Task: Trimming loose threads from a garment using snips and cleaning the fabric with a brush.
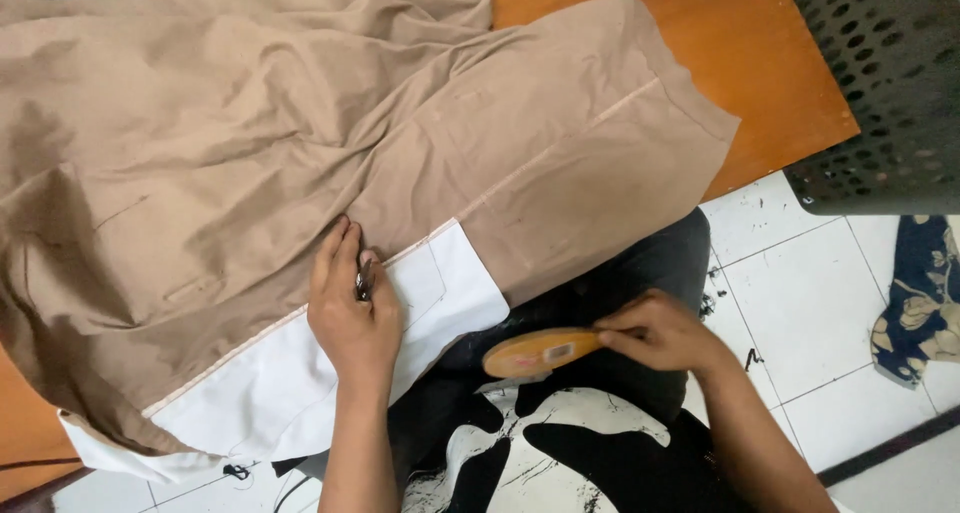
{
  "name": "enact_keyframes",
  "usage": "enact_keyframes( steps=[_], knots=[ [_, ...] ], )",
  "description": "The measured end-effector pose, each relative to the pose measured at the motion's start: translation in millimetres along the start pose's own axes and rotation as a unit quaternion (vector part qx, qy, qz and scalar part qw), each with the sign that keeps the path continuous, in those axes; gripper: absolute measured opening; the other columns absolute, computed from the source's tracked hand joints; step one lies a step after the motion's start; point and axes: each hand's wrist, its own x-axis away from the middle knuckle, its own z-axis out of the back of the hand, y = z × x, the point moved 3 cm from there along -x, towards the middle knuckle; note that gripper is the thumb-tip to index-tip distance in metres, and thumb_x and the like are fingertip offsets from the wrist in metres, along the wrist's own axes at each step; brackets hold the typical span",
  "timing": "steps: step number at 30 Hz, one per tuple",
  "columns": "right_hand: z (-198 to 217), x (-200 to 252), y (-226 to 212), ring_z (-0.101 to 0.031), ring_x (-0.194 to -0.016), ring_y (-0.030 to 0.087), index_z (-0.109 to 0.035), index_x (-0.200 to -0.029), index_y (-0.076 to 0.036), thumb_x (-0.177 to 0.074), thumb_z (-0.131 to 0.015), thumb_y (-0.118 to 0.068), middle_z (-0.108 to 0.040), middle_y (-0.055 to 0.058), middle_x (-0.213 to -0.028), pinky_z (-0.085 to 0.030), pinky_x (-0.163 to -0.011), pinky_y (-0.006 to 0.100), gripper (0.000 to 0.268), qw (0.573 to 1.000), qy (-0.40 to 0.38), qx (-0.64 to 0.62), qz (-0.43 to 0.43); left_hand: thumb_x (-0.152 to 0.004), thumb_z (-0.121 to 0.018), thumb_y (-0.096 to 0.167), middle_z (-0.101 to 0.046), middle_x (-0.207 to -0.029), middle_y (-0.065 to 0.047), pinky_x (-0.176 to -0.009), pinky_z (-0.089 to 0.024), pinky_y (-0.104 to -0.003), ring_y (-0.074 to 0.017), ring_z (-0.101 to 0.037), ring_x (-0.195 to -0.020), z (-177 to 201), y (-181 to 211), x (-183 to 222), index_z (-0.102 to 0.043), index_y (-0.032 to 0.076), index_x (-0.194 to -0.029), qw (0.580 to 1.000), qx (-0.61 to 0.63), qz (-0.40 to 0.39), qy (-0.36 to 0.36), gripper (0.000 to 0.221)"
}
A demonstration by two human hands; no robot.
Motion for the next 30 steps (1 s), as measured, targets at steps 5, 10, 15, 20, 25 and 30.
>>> enact_keyframes(
  steps=[5,10,15,20,25,30],
  knots=[
    [-1.0,7.8,-15.8,-0.059,-0.044,0.021,-0.069,-0.087,-0.005,-0.073,-0.06,-0.015,-0.065,0.01,-0.055,-0.047,-0.04,0.032,0.02,0.991,0.107,-0.009,0.085,-0.082,-0.05,0.001,-0.057,-0.108,-0.016,-0.087,-0.042,-0.04,-0.0344,-0.054,-0.101,1.7,-0.6,1.2,-0.059,-0.003,-0.104,1.0,0.004,0.007,-0.008,0.024],
    [-56.6,-0.3,-28.5,-0.055,-0.05,0.02,-0.06,-0.092,-0.006,-0.087,-0.046,-0.024,-0.058,0.004,-0.064,-0.04,-0.044,0.031,0.023,0.98,0.034,0.123,0.152,-0.085,-0.045,0.0,-0.054,-0.115,-0.015,-0.087,-0.043,-0.035,-0.0274,-0.054,-0.103,2.4,0.3,2.1,-0.056,-0.003,-0.107,1.0,-0.013,-0.018,-0.012,0.025],
    [-7.2,53.6,57.1,-0.05,-0.052,0.011,-0.061,-0.091,0.0,-0.08,-0.046,0.002,-0.06,0.008,-0.071,-0.045,-0.048,0.021,0.019,0.892,0.431,-0.013,-0.132,-0.086,-0.044,0.002,-0.054,-0.116,-0.013,-0.09,-0.042,-0.034,-0.0259,-0.053,-0.105,4.4,-0.4,2.0,-0.056,-0.002,-0.108,0.999,0.008,0.003,-0.032,0.026],
    [27.4,41.2,-47.2,-0.041,-0.047,0.01,-0.044,-0.064,-0.007,-0.097,-0.038,-0.021,-0.044,0.001,-0.053,-0.035,-0.048,0.023,0.036,0.837,0.503,0.065,-0.206,-0.084,-0.048,0.002,-0.054,-0.116,-0.013,-0.084,-0.044,-0.033,-0.0254,-0.054,-0.102,1.7,-0.1,5.0,-0.057,-0.002,-0.108,1.0,-0.022,-0.01,-0.016,0.026],
    [-9.9,-3.7,-91.5,-0.065,-0.08,0.015,-0.035,-0.129,-0.018,-0.08,-0.048,-0.028,-0.057,0.0,-0.118,-0.047,-0.067,0.027,0.052,0.964,0.184,0.154,-0.117,-0.081,-0.043,-0.002,-0.055,-0.113,-0.015,-0.086,-0.044,-0.035,-0.0276,-0.054,-0.102,5.6,0.0,2.6,-0.058,-0.004,-0.105,1.0,0.011,0.005,-0.007,0.028],
    [52.2,3.5,-25.5,-0.059,-0.063,0.02,-0.065,-0.085,-0.011,-0.072,-0.049,0.0,-0.064,0.003,-0.076,-0.045,-0.063,0.031,0.023,0.871,0.369,0.316,-0.074,-0.08,-0.039,0.007,-0.058,-0.109,-0.016,-0.086,-0.04,-0.032,-0.0246,-0.054,-0.102,11.1,-2.5,0.6,-0.06,-0.005,-0.099,0.996,0.062,0.064,0.004,0.031]
  ],
)
